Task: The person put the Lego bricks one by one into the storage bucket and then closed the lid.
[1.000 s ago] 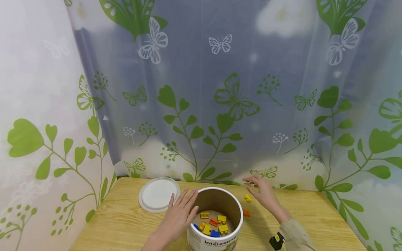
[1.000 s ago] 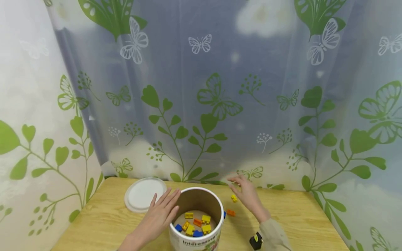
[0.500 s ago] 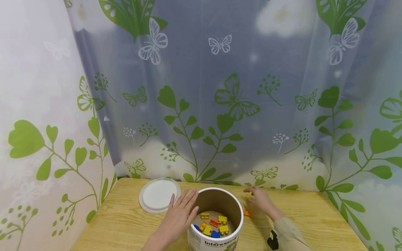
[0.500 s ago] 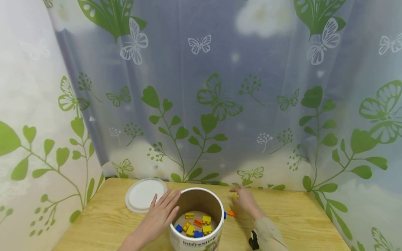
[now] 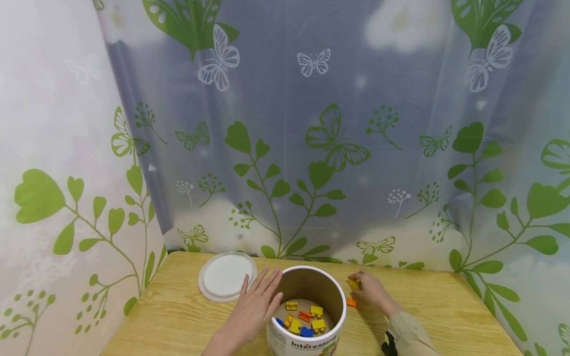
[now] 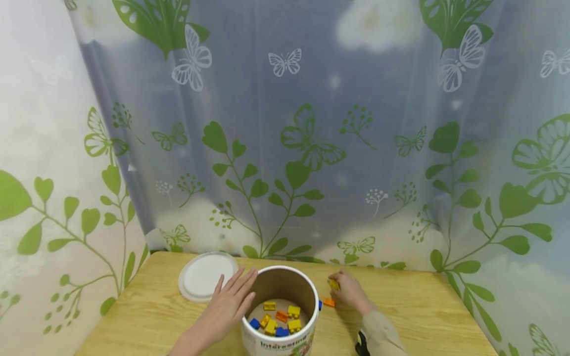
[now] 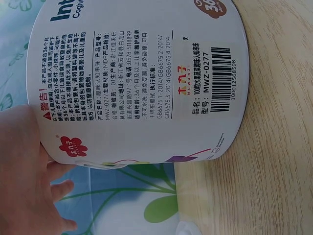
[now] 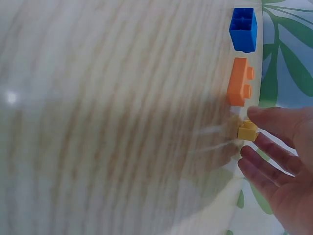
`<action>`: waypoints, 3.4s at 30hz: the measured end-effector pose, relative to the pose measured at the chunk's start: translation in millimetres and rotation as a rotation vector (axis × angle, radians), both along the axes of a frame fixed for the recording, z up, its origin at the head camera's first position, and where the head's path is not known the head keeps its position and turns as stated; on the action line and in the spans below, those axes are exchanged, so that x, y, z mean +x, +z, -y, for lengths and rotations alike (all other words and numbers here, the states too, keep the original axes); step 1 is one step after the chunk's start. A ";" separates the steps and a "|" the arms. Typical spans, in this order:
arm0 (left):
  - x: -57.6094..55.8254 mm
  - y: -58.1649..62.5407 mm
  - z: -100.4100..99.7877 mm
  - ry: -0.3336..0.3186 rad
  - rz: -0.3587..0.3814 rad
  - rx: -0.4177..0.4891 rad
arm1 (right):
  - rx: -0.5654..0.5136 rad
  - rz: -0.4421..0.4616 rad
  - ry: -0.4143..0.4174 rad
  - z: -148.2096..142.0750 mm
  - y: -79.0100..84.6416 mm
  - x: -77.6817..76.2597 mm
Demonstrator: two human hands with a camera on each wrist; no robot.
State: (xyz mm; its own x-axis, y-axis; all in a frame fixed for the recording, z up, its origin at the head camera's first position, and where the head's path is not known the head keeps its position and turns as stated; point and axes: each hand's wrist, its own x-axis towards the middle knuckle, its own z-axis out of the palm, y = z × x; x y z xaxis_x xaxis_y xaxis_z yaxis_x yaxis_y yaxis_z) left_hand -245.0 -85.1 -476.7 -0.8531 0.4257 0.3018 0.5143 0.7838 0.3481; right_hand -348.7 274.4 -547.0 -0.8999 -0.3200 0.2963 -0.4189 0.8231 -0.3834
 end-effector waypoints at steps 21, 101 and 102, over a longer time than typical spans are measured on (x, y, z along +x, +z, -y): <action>0.7 0.4 -0.5 -0.007 -0.044 0.020 | -0.077 -0.029 0.046 -12.5 6.0 16.2; -3.0 -1.5 -0.6 0.010 0.011 -0.017 | -0.191 -0.129 0.329 111.5 85.6 56.5; -3.0 -1.4 -0.7 0.010 0.011 -0.015 | -0.196 -0.128 0.328 111.3 85.7 56.7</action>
